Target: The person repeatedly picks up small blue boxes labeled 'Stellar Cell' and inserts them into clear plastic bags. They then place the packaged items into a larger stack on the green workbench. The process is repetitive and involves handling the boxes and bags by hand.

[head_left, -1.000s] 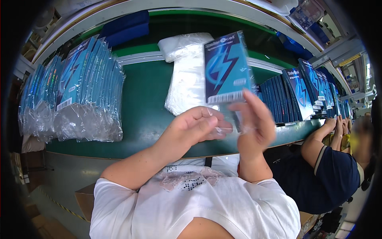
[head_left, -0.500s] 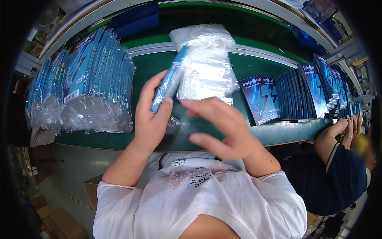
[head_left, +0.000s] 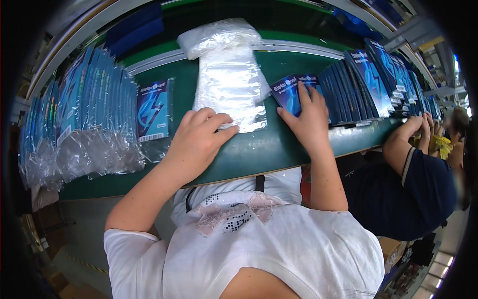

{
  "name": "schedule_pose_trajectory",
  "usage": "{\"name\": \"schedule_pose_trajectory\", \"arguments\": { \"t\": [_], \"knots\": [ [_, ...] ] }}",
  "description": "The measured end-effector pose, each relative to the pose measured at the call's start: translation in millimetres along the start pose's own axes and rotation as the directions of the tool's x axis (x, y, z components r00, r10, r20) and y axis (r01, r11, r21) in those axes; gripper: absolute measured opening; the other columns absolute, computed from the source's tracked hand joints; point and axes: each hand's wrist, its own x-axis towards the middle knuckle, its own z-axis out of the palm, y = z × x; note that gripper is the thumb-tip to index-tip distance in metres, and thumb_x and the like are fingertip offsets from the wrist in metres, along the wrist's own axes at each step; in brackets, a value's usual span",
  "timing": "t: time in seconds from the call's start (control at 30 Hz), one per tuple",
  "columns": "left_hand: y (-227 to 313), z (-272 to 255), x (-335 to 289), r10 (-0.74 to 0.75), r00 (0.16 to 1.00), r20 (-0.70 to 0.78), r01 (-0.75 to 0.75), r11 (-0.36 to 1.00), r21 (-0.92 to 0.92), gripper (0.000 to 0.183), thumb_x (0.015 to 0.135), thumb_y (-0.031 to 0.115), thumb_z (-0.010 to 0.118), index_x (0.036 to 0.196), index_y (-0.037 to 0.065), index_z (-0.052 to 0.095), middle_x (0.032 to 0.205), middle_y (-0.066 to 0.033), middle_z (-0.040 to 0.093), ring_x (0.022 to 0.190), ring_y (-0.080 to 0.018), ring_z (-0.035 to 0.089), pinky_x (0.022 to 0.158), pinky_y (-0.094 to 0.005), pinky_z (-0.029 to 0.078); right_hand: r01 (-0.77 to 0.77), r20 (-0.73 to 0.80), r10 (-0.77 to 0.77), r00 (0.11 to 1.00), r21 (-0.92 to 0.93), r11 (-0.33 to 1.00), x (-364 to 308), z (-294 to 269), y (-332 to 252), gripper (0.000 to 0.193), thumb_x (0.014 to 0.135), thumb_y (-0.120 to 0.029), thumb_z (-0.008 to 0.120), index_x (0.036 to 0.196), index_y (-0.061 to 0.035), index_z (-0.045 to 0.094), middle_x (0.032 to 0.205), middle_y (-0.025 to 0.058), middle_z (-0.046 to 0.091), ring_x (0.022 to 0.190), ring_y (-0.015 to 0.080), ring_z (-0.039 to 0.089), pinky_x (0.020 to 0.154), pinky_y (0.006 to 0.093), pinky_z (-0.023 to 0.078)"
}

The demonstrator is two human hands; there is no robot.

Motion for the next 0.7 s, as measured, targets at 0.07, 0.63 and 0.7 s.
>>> {"name": "schedule_pose_trajectory", "arguments": {
  "t": [0.07, 0.63, 0.7],
  "knots": [
    [-2, 5, 5, -0.01, 0.999, -0.032, 0.009, 1.0, -0.023, 0.029, 0.076, -0.002, 0.061, 0.103, 0.007, 0.065, 0.096, -0.0062, 0.058, 0.09, -0.0259, 0.054, 0.081, -0.0378, 0.043, -0.025, -0.061, 0.036, 0.997, 0.17, 0.985, 0, -4, -4, 0.071, 0.068, -0.03, 0.077, 0.127, -0.0005, 0.051, 0.125, 0.0219, 0.048, 0.111, 0.0364, 0.049, 0.094, 0.0438, 0.04],
    [11, -5, 19, -0.479, 0.867, -0.136, 0.308, 0.731, -0.609, 0.013, 0.08, 0.0, 0.064, 0.092, 0.001, 0.069, 0.086, -0.0059, 0.054, 0.077, -0.013, 0.055, 0.068, -0.0233, 0.044, -0.78, 0.627, -0.468, 0.622, 0.442, -0.444, -38, -45, -53, 0.062, 0.084, -0.005, 0.064, 0.134, 0.01, 0.033, 0.113, 0.0173, 0.06, 0.095, 0.0179, 0.064, 0.082, 0.0277, 0.053],
    [9, 0, 16, -0.445, 0.875, -0.191, 0.273, 0.779, -0.565, 0.015, 0.077, -0.002, 0.065, 0.09, 0.003, 0.07, 0.082, -0.0063, 0.054, 0.074, -0.0142, 0.055, 0.065, -0.0238, 0.044, -0.79, 0.624, -0.491, 0.608, 0.412, -0.454, -33, -30, -56, 0.067, 0.084, -0.004, 0.064, 0.138, 0.01, 0.026, 0.113, 0.0173, 0.06, 0.092, 0.0176, 0.065, 0.079, 0.0272, 0.054]
  ]
}}
